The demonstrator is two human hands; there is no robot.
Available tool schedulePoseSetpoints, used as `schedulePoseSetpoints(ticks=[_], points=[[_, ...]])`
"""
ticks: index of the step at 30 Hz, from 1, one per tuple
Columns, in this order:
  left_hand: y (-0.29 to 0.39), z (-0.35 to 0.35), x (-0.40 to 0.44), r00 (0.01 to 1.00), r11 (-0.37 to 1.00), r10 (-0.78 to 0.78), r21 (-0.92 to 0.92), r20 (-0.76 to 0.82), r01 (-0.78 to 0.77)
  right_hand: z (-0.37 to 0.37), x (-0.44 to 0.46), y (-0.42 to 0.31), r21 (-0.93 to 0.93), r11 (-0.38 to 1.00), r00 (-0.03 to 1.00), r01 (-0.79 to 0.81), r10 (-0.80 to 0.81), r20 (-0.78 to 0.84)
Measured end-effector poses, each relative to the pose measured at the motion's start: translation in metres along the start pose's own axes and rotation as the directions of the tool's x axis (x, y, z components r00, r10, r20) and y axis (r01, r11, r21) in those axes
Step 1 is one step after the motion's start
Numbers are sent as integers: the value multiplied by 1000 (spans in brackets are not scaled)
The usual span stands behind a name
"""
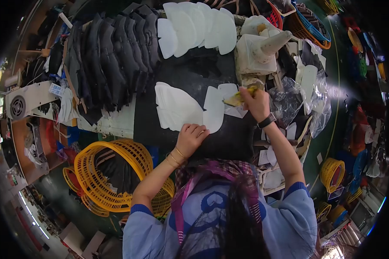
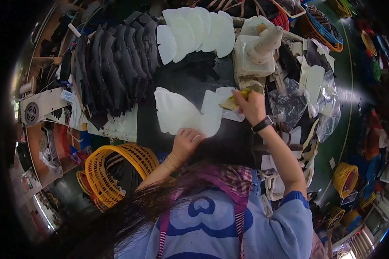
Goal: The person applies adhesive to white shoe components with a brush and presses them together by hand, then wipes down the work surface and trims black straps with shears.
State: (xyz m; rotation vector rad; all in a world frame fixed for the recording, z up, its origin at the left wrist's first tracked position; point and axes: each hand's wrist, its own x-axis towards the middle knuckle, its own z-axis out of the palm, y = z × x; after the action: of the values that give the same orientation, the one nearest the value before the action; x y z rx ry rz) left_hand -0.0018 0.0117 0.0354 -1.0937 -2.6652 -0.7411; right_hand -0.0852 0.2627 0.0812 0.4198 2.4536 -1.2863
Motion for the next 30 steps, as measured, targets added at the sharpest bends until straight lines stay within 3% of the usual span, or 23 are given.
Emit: schedulePoseSetpoints(ticks=[1,3,4,7,10,11,13,14,15,16,19,20,22,24,25,27,29,30], points=[[2,11,-7,1000,1000,-5,-14,28,6,17,2,7,112,994,997,14,-23,76],[-3,28,-18,996,999,-40,-11,85,41,52,22,24,10,942,942,336,-336,-2],[-4,30,-18,992,998,-59,-7,114,60,55,33,18,91,949,953,302,-299,-45],[-3,34,-17,987,988,-152,9,56,152,66,42,19,-20,911,887,412,-406,-221],[-4,38,-20,954,962,-272,27,127,271,78,-17,53,-144,753,767,642,-634,104],[-4,38,-21,955,964,-266,30,127,265,83,-36,70,-73,725,718,685,-653,240],[-5,40,-20,960,968,-251,45,121,247,75,-49,63,-52,725,715,687,-661,226],[-4,40,-21,965,975,-221,33,140,218,68,-35,61,-117,771,777,626,-602,186],[-6,39,-20,970,983,-185,25,156,183,64,-17,56,-185,782,799,595,-601,32],[-9,38,-18,975,989,-148,19,168,147,54,4,45,-241,817,841,524,-541,-2],[-15,32,-13,994,995,61,-78,90,-54,38,47,29,-238,750,741,618,-656,-142],[-17,27,-10,998,985,-13,-170,55,23,34,50,25,-130,838,823,530,-545,-161],[-23,-11,22,914,847,-397,-419,-89,327,18,40,14,47,934,925,355,-343,-165],[-54,-61,62,779,783,-541,-527,-316,330,8,32,16,197,940,946,280,-236,-220],[-70,-77,79,697,649,-621,-734,-360,199,8,29,20,283,927,960,245,-192,-202],[-102,-104,116,728,818,-465,-559,-503,137,19,20,21,376,909,983,178,-151,-100],[-136,-97,156,759,874,-346,-484,-551,46,41,18,18,467,873,985,141,-171,22],[-148,-86,174,765,920,-298,-386,-571,71,53,18,9,419,899,976,125,-187,111]])
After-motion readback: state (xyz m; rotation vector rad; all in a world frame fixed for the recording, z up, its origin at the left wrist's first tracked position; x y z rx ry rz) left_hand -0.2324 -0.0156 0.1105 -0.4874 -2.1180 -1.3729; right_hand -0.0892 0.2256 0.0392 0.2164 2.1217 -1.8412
